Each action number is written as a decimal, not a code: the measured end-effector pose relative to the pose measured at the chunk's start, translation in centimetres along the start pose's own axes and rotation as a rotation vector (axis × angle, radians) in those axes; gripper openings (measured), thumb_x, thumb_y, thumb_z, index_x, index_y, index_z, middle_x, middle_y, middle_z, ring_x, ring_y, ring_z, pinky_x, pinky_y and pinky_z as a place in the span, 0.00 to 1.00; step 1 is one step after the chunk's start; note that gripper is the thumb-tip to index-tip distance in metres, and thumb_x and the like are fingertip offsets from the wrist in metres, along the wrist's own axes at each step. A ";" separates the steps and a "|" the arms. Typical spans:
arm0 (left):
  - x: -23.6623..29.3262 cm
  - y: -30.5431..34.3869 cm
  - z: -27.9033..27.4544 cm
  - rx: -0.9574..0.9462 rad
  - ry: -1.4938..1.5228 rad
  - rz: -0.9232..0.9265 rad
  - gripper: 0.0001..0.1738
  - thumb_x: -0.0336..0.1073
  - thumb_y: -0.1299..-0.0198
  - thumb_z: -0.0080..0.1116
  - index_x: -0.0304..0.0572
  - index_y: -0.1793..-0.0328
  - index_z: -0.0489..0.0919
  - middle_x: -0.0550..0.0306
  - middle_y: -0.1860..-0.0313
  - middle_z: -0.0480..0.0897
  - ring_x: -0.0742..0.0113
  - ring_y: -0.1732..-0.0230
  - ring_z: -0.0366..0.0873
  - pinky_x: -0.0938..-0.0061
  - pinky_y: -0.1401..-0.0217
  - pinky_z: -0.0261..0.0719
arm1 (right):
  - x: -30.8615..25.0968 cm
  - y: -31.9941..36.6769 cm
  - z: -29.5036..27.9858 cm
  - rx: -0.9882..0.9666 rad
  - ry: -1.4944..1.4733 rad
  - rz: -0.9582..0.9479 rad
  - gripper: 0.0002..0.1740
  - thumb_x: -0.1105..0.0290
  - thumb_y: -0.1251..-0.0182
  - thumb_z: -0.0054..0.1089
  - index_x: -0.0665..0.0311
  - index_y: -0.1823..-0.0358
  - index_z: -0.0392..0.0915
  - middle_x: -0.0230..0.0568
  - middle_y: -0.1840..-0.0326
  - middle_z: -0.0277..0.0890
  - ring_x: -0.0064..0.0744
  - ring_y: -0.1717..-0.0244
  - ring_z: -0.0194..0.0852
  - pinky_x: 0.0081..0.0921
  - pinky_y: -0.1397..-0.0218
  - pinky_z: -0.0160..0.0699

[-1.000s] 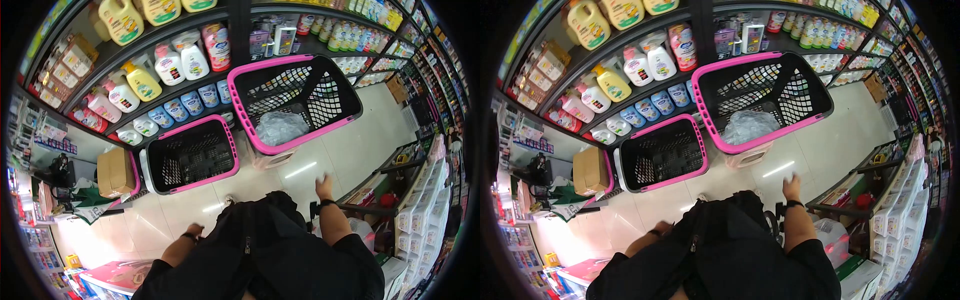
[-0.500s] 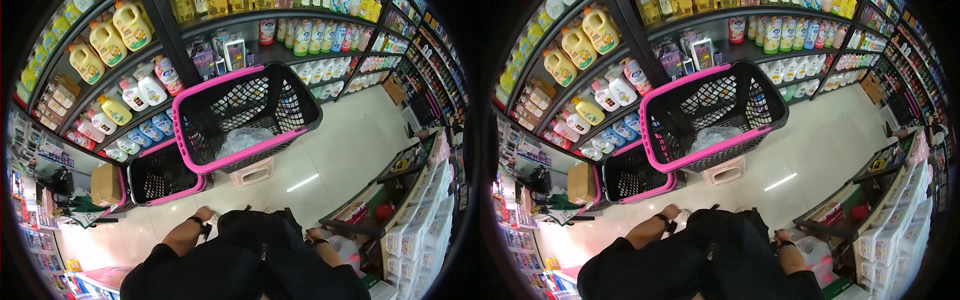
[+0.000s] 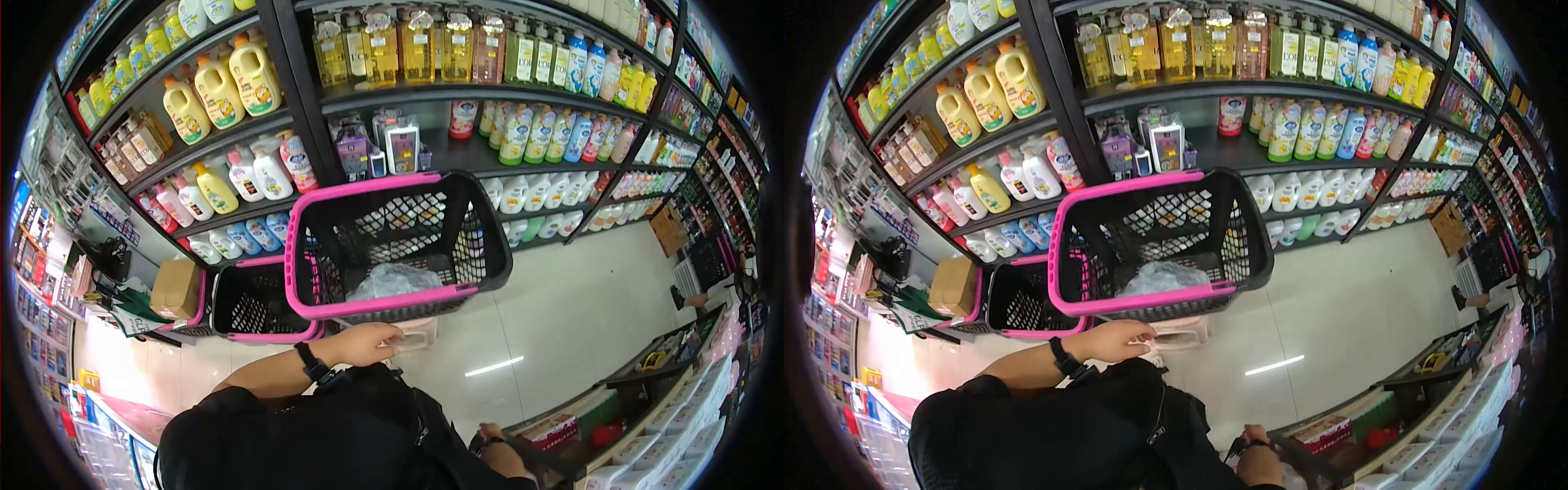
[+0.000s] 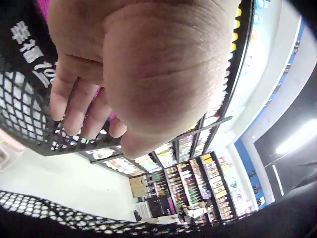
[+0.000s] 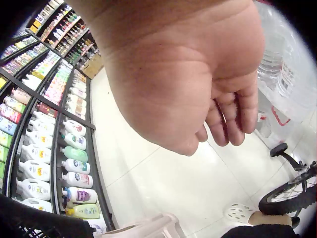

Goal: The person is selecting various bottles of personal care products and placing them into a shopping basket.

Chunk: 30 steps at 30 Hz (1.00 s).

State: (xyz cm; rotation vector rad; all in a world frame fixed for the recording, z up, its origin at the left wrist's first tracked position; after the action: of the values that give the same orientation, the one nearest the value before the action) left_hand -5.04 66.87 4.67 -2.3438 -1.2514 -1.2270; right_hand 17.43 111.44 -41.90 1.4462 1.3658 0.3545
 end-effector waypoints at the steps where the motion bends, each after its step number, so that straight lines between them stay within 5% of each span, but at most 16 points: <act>1: 1.3 -0.2 -1.4 0.014 -0.009 -0.008 0.21 0.40 0.33 0.59 0.35 0.38 0.77 0.43 0.47 0.82 0.52 0.48 0.83 0.63 0.43 0.81 | 0.4 -1.0 1.5 -0.065 -0.462 0.156 0.20 0.57 0.29 0.54 0.64 0.44 0.74 0.48 0.48 0.82 0.48 0.49 0.83 0.44 0.48 0.80; 2: 1.8 -0.2 -2.4 0.077 0.059 -0.029 0.20 0.39 0.33 0.60 0.35 0.41 0.78 0.44 0.51 0.83 0.52 0.50 0.84 0.63 0.46 0.82 | 0.7 -1.9 3.0 -0.072 -0.817 0.332 0.25 0.57 0.24 0.49 0.65 0.34 0.70 0.51 0.39 0.80 0.52 0.42 0.81 0.46 0.40 0.77; 3: 1.5 -0.6 -3.0 0.133 0.053 0.012 0.19 0.39 0.33 0.60 0.35 0.42 0.78 0.44 0.52 0.84 0.52 0.52 0.84 0.63 0.48 0.82 | -4.4 1.4 0.3 -0.109 -0.792 0.480 0.27 0.57 0.24 0.51 0.66 0.32 0.68 0.52 0.36 0.78 0.53 0.37 0.78 0.46 0.34 0.73; 11: -3.3 -3.9 -5.4 0.214 -0.128 0.187 0.18 0.40 0.35 0.58 0.38 0.44 0.80 0.44 0.54 0.84 0.47 0.53 0.82 0.59 0.50 0.80 | -10.0 -1.3 -11.8 0.256 -1.290 0.193 0.09 0.69 0.28 0.49 0.68 0.62 0.73 0.52 0.67 0.76 0.43 0.68 0.78 0.39 0.71 0.79; 13: -4.3 -4.3 -5.7 0.152 -0.096 0.194 0.18 0.41 0.35 0.58 0.39 0.44 0.80 0.45 0.55 0.83 0.47 0.54 0.82 0.59 0.50 0.80 | -12.7 -1.5 -18.8 0.531 -0.614 -0.085 0.07 0.70 0.33 0.54 0.64 0.68 0.74 0.43 0.73 0.77 0.39 0.71 0.78 0.37 0.68 0.80; 15: -5.4 -4.4 -6.1 0.153 -0.043 0.242 0.17 0.41 0.34 0.57 0.40 0.44 0.80 0.45 0.56 0.83 0.47 0.55 0.82 0.59 0.51 0.80 | -20.6 3.2 -27.1 0.884 0.171 -0.130 0.07 0.72 0.37 0.57 0.62 0.74 0.74 0.38 0.79 0.74 0.32 0.74 0.75 0.30 0.68 0.79; 17: -6.4 -4.6 -6.1 0.167 0.018 0.228 0.17 0.43 0.33 0.58 0.41 0.44 0.80 0.47 0.58 0.84 0.50 0.57 0.82 0.61 0.53 0.80 | -20.9 1.3 -31.9 0.838 -1.492 -0.345 0.07 0.69 0.29 0.54 0.63 0.54 0.73 0.39 0.68 0.76 0.30 0.69 0.76 0.27 0.64 0.80; 20: -5.6 -4.0 -7.2 0.187 0.109 0.178 0.18 0.44 0.33 0.60 0.40 0.44 0.81 0.49 0.60 0.84 0.55 0.59 0.83 0.65 0.55 0.81 | -28.5 5.6 -39.9 1.042 -1.121 -0.346 0.14 0.68 0.30 0.56 0.66 0.46 0.72 0.40 0.56 0.77 0.29 0.60 0.77 0.27 0.58 0.81; 23: -6.9 -3.6 -6.8 0.270 0.259 0.130 0.18 0.40 0.35 0.63 0.37 0.43 0.81 0.48 0.58 0.85 0.61 0.58 0.84 0.70 0.55 0.82 | -34.1 7.5 -45.1 1.143 -0.813 -0.438 0.14 0.68 0.31 0.60 0.66 0.47 0.76 0.36 0.57 0.79 0.26 0.59 0.77 0.26 0.58 0.78; 25: -7.9 -3.3 -6.9 0.313 0.366 0.055 0.18 0.38 0.36 0.65 0.35 0.44 0.82 0.49 0.57 0.86 0.65 0.58 0.85 0.72 0.55 0.82 | -37.4 8.0 -47.1 1.236 -0.388 -0.455 0.20 0.67 0.33 0.63 0.68 0.42 0.75 0.44 0.54 0.80 0.34 0.53 0.79 0.31 0.50 0.80; 30: -8.6 -3.0 -7.7 0.429 0.292 -0.107 0.19 0.38 0.38 0.66 0.35 0.45 0.82 0.48 0.58 0.86 0.60 0.59 0.86 0.68 0.55 0.84 | -41.9 6.1 -48.2 0.928 -0.145 -0.414 0.37 0.66 0.39 0.68 0.69 0.30 0.64 0.60 0.39 0.74 0.53 0.39 0.76 0.39 0.37 0.76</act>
State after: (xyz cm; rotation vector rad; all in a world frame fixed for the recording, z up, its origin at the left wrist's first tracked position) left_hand -14.23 59.63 2.50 -1.7503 -1.3857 -1.1426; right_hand -29.96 99.98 -0.16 1.7875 1.7518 -0.7361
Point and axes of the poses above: each hand's wrist, its own y-axis away from the middle knuckle, its own z-axis out of the palm, x = y × z, the point moved 4 cm from there along -y, towards the middle knuckle
